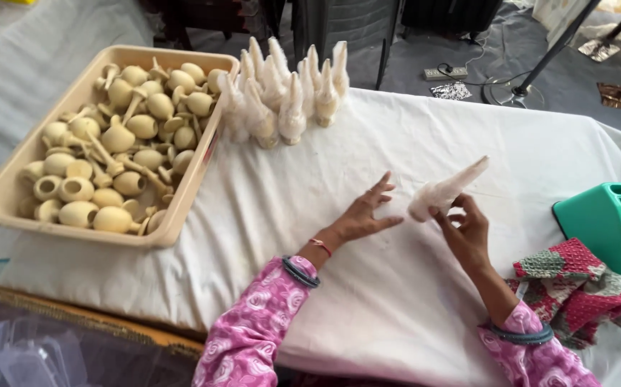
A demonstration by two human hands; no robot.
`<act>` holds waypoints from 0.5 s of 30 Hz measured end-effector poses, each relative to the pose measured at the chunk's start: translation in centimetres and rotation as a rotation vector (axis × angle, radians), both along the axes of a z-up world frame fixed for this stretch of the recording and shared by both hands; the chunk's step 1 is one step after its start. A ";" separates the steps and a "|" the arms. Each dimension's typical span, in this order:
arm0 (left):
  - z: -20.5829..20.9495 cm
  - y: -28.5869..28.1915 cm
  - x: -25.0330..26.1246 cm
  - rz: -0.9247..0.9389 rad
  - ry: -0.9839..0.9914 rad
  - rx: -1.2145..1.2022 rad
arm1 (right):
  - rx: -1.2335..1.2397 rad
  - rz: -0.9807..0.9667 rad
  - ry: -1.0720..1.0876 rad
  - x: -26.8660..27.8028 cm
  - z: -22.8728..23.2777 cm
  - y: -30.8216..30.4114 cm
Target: The person wraps a small wooden object, resembling a bird or spinning top, in bubble wrap. They use a tape dispenser to cut and apply clear tape to secure the wrapping. The wrapped object is then placed on the table next to other similarly wrapped items.
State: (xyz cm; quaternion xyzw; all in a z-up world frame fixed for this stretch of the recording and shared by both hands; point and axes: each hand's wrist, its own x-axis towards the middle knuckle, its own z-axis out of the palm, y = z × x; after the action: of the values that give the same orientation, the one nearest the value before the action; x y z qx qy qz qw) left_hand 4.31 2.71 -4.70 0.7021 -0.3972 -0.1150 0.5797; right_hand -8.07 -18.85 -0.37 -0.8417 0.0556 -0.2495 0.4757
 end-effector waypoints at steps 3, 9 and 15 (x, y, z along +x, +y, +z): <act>-0.5 2.0 0.9 0.014 0.089 0.106 | -0.052 -0.052 -0.064 0.9 1.6 -0.3; -0.5 2.1 0.0 0.097 0.088 0.027 | -0.087 0.014 -0.065 8.6 3.9 1.4; 0.1 2.3 -0.7 0.138 -0.027 0.096 | -0.121 0.054 -0.128 19.3 2.4 4.2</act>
State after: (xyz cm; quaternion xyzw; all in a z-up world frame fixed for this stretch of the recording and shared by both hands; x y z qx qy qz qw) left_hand 3.57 5.02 -4.64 0.7564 -0.3497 -0.0840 0.5464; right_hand 11.19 -14.68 2.02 -0.8525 -0.0128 -0.2928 0.4329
